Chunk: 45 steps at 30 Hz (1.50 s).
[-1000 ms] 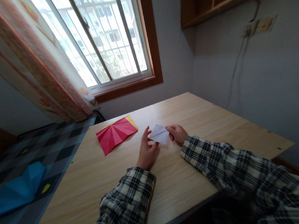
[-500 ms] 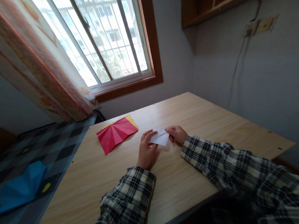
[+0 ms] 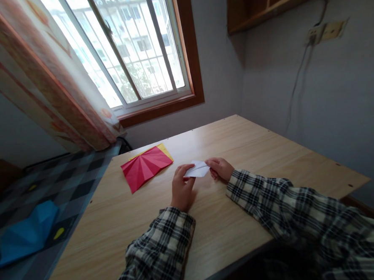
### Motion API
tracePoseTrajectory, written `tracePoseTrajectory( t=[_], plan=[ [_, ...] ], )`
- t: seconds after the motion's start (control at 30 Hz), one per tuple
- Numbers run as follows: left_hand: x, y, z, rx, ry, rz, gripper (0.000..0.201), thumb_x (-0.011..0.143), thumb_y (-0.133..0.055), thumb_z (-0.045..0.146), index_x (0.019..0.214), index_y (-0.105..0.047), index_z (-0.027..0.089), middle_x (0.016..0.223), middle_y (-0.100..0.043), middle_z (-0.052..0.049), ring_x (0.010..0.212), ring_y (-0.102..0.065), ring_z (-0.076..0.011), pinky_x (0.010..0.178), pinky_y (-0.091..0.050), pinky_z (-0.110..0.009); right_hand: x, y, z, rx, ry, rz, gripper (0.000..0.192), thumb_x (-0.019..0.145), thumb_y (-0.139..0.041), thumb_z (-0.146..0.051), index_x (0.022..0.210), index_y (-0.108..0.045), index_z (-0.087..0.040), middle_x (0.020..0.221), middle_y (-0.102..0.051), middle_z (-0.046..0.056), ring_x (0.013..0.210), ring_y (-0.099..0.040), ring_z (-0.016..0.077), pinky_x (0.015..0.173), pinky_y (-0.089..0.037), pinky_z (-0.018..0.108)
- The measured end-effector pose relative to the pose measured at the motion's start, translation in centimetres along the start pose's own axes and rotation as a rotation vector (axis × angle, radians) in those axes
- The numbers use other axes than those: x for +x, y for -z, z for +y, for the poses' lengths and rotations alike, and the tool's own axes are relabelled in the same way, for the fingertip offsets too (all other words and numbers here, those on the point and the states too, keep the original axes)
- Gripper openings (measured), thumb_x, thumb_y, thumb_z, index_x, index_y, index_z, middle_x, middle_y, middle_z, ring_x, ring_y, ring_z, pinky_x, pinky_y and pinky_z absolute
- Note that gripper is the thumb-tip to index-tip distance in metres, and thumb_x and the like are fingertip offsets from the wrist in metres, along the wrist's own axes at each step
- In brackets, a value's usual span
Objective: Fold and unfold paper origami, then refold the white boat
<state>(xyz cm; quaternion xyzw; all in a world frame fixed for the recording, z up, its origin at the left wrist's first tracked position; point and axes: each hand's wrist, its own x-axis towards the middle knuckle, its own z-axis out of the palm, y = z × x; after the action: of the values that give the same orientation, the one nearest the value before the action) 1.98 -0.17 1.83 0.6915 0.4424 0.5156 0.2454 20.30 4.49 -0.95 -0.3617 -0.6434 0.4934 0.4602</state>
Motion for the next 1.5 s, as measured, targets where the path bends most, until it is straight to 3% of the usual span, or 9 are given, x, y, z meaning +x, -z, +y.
tracePoseTrajectory(
  t=[0.17,0.3,0.43,0.57,0.73,0.93,1.2,1.5],
  plan=[
    [0.1,-0.1,-0.3,0.043,0.016,0.038,0.013,0.084,-0.063,0.031,0.088,-0.067,0.019,0.089,-0.057,-0.003,0.080,-0.056,-0.0163,0.061,-0.046,-0.025,-0.1,-0.4,0.3,-0.001,0.059,0.095,0.036,0.091,-0.046,-0.056,0.085,-0.052,-0.020,0.053,-0.048,-0.007,0.043,-0.046,0.0090,0.042,-0.036,0.019],
    [0.1,-0.1,-0.5,0.089,0.009,0.063,0.019,0.083,-0.065,0.036,0.076,-0.066,0.018,0.078,-0.050,0.000,0.067,-0.049,-0.0131,0.057,-0.040,-0.025,-0.2,-0.6,0.1,0.005,0.125,0.140,0.047,0.093,-0.035,-0.061,0.103,-0.056,-0.020,0.073,-0.056,-0.002,0.053,-0.051,0.0096,0.043,-0.038,0.019],
    [0.2,-0.2,-0.9,0.015,0.039,0.068,0.022,0.083,-0.065,0.038,0.075,-0.065,0.017,0.082,-0.051,-0.001,0.070,-0.051,-0.0139,0.058,-0.042,-0.025,-0.2,-0.5,-0.2,-0.019,0.163,0.098,0.048,0.091,-0.041,-0.061,0.100,-0.060,-0.018,0.086,-0.059,0.003,0.066,-0.055,0.0123,0.049,-0.043,0.021],
    [0.4,-0.2,-1.6,-0.097,0.080,0.079,0.022,0.081,-0.066,0.038,0.083,-0.068,0.017,0.090,-0.055,-0.004,0.082,-0.056,-0.0171,0.070,-0.047,-0.028,-0.2,-0.3,-0.5,-0.094,0.163,0.043,0.042,0.084,-0.056,-0.057,0.095,-0.063,-0.017,0.085,-0.061,0.004,0.071,-0.055,0.0144,0.055,-0.045,0.024],
    [0.3,-0.3,-1.4,-0.277,0.198,0.055,0.030,0.081,-0.067,0.040,0.098,-0.067,0.015,0.096,-0.065,-0.007,0.090,-0.059,-0.0201,0.083,-0.047,-0.033,-0.3,-0.2,-0.7,-0.146,0.160,0.023,0.039,0.081,-0.061,-0.054,0.091,-0.065,-0.016,0.078,-0.061,0.003,0.067,-0.054,0.0143,0.058,-0.045,0.026],
    [-0.1,-0.7,-0.3,-0.399,0.281,-0.020,0.032,0.077,-0.071,0.043,0.093,-0.065,0.015,0.086,-0.068,-0.004,0.081,-0.061,-0.0182,0.076,-0.049,-0.032,-0.6,-0.2,-1.2,-0.109,0.154,-0.045,0.035,0.083,-0.060,-0.051,0.086,-0.063,-0.016,0.070,-0.058,0.000,0.059,-0.052,0.0118,0.055,-0.043,0.024],
    [-0.3,-1.1,-0.5,-0.449,0.367,-0.099,0.037,0.076,-0.071,0.045,0.097,-0.063,0.015,0.083,-0.067,-0.003,0.073,-0.062,-0.0157,0.066,-0.052,-0.029,-0.8,-0.3,-1.2,-0.162,0.117,-0.014,0.032,0.084,-0.060,-0.049,0.081,-0.064,-0.017,0.066,-0.058,-0.001,0.056,-0.052,0.0123,0.052,-0.041,0.024],
    [-0.1,-1.0,-1.2,-0.400,0.394,-0.091,0.038,0.078,-0.066,0.047,0.092,-0.067,0.012,0.081,-0.069,-0.005,0.068,-0.062,-0.0148,0.063,-0.052,-0.027,-0.8,-0.3,-1.5,-0.210,0.139,0.019,0.030,0.084,-0.060,-0.047,0.078,-0.065,-0.018,0.063,-0.059,-0.001,0.055,-0.051,0.0120,0.051,-0.040,0.023]
  ],
)
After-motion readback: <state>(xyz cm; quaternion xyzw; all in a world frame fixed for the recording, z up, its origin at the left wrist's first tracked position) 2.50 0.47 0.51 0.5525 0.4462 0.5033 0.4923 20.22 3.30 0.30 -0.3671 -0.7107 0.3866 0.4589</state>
